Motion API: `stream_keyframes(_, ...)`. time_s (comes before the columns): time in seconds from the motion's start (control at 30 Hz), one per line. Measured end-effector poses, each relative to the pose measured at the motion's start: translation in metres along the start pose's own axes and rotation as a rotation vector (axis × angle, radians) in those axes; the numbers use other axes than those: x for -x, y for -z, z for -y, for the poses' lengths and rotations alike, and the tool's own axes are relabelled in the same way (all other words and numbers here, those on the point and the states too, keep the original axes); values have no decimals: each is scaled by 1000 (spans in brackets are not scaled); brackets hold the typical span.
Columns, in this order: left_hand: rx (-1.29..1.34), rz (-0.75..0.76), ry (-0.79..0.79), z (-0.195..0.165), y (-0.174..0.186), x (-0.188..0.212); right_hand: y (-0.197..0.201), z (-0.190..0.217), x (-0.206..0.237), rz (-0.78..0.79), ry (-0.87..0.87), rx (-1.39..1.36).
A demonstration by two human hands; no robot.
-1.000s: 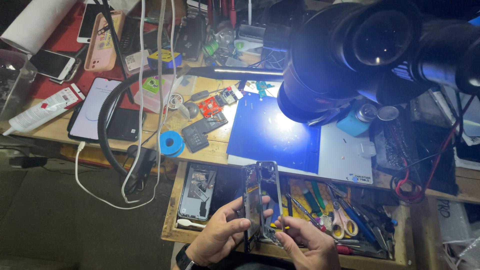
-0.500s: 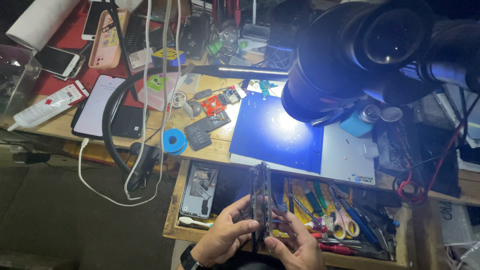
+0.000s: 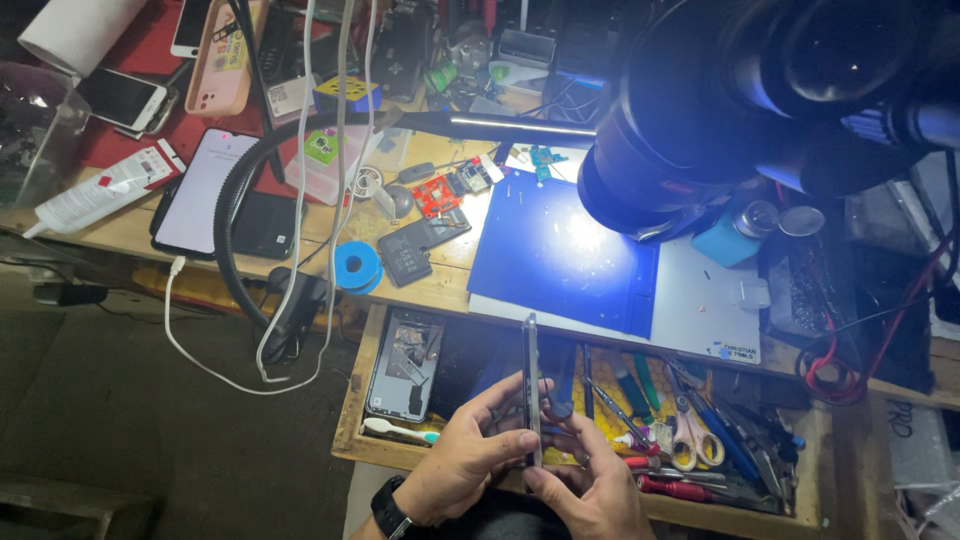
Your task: The person handles a smartphone, removes the back cover, and uses a screwdriver to unscrew internal components. They then use a green laser pointer to inspect the interior. The task involves careful disassembly and inspection of the phone's internal parts.
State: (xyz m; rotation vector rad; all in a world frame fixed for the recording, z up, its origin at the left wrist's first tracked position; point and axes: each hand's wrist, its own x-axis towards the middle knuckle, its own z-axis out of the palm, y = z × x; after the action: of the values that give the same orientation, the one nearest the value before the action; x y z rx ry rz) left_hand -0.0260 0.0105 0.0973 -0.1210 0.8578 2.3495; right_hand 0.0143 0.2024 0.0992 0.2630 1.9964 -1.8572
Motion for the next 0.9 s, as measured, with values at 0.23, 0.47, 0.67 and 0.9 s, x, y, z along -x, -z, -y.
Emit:
stream_keyframes(0.23,18,12,-20,4,1,1,3,-5,-5,13,-77,-139)
stream_keyframes(0.47,22,2,3,1,0,2,6,-13,-8,23,-32,-170)
stream_keyframes(0.67,16,7,-24,-1,-2,6,6,-19,-9,5,10,-183)
stream_keyframes(0.9,51,-61,8,-3,-7,6,8,-25,-9,5,65,-205)
